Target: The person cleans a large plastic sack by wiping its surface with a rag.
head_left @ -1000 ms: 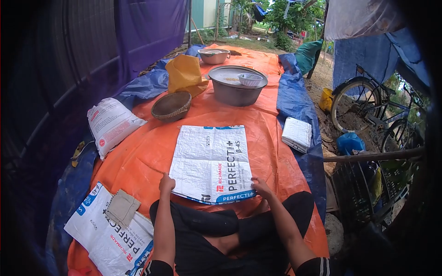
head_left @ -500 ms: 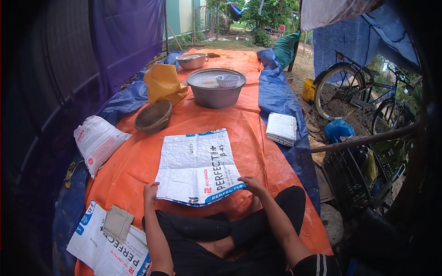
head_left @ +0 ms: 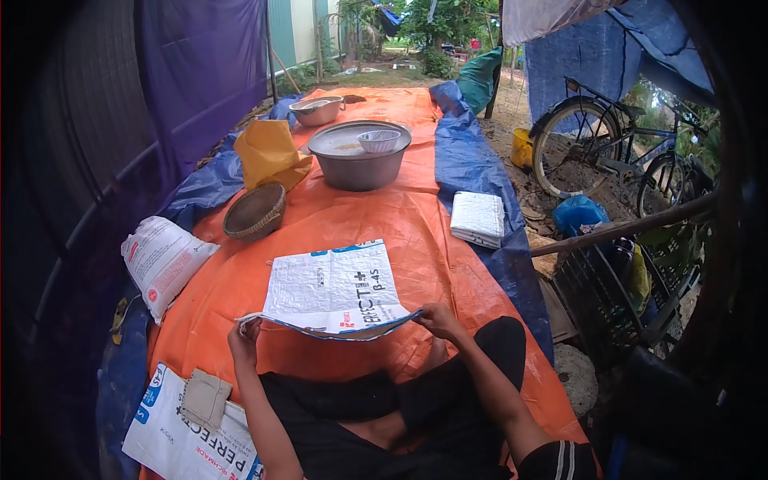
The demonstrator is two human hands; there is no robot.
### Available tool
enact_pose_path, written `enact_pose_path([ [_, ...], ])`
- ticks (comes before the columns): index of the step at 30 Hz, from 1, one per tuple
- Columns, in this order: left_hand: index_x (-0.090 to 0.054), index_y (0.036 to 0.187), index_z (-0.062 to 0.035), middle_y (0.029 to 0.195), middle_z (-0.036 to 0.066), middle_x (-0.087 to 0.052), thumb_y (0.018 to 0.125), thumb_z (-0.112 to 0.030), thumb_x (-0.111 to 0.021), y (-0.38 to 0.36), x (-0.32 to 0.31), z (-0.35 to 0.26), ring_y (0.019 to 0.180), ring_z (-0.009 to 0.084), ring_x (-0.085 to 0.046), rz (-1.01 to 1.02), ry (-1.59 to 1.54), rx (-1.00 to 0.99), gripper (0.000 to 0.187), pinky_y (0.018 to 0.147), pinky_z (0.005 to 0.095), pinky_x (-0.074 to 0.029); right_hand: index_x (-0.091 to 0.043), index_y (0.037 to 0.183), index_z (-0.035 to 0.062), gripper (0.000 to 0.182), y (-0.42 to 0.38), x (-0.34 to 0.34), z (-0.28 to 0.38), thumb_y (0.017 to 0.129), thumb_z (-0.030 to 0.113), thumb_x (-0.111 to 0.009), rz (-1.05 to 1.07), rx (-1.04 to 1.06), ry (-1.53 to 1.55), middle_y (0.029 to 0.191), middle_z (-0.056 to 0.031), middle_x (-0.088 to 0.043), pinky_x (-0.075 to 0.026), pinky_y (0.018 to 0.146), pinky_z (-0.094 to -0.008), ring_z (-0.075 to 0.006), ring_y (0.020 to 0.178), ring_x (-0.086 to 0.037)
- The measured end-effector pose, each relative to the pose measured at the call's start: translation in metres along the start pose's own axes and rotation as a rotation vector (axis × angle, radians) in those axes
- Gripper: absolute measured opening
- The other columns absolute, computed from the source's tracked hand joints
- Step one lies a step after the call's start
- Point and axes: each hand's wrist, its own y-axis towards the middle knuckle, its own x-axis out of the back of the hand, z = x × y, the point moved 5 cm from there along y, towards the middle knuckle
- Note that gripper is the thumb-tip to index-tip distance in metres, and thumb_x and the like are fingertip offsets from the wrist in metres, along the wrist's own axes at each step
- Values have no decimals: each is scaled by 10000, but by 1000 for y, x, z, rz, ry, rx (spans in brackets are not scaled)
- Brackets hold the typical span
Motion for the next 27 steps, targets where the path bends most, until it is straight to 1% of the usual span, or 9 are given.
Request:
enact_pose_path([
  [1, -645, 1096, 33, 998, 143, -709, 928, -227, -467, -6, -3, -4, 927, 222, -703, 4, 79, -41, 357, 831, 293, -548, -753, 933, 41, 109, -3, 2, 2, 862, 111, -710, -8, 113, -183, 935, -108, -720, -533, 764, -304, -226, 859, -693],
  [4, -663, 1050, 51, 977, 133, -707, 941, -141, -496, -24, -2, -14, 880, 210, -704, 64, 412, -53, 278, 779, 302, -576, -744, 974, 40, 152, -20, 8, -1, 839, 110, -733, 19, 217, -88, 960, -107, -705, -525, 784, -318, -262, 910, -679],
  [8, -686, 1012, 52, 941, 119, -708, 929, -63, -523, -60, 18, -16, 842, 195, -699, 61, 496, -22, 216, 727, 302, -594, -741, 954, 30, 166, -61, 26, 15, 850, 158, -725, 59, 341, -29, 1033, -152, -680, -516, 789, -356, -283, 949, -666],
  [11, -703, 1021, 29, 906, 113, -710, 889, 19, -499, -101, 14, -28, 844, 180, -693, 63, 605, 34, 243, 718, 303, -595, -738, 981, 33, 166, -87, 39, 30, 875, 153, -697, 223, 176, 98, 1002, -145, -699, -513, 816, -354, -274, 918, -679],
  [14, -700, 993, 33, 884, 112, -711, 880, 21, -498, -116, -3, -46, 817, 177, -696, 107, 669, 11, 232, 705, 290, -588, -718, 1034, 14, 187, -90, 54, 27, 901, 133, -661, 299, -81, -32, 962, -127, -723, -510, 820, -343, -232, 863, -688],
  [16, -692, 935, 32, 825, 104, -704, 877, 6, -514, -110, -11, -51, 740, 170, -692, 151, 676, 7, 188, 676, 269, -571, -702, 1059, -1, 200, -83, 60, 28, 914, 130, -655, 250, 1, -21, 903, -84, -730, -521, 811, -315, -140, 846, -670],
  [21, -679, 890, 15, 745, 77, -679, 873, -81, -561, -45, -25, -37, 650, 148, -668, 212, 792, -70, 153, 606, 281, -527, -685, 1030, -41, 189, -23, 50, 4, 918, 99, -627, 110, 61, 186, 869, -85, -716, -531, 749, -309, -146, 802, -671],
  [23, -679, 901, 20, 741, 118, -688, 864, -185, -592, -13, -23, -20, 658, 204, -680, 15, 1019, -58, 226, 620, 339, -527, -679, 974, -53, 175, 6, 44, -11, 911, 102, -630, -23, 52, 213, 813, -88, -696, -537, 693, -300, -142, 749, -668],
  [27, -685, 900, 24, 811, 180, -701, 864, -295, -612, 33, -28, 21, 763, 299, -697, -138, 1214, -186, 330, 688, 414, -533, -654, 1011, -47, 217, 56, 22, -45, 898, 138, -657, -151, -72, 109, 822, -135, -701, -542, 686, -321, -192, 746, -688],
])
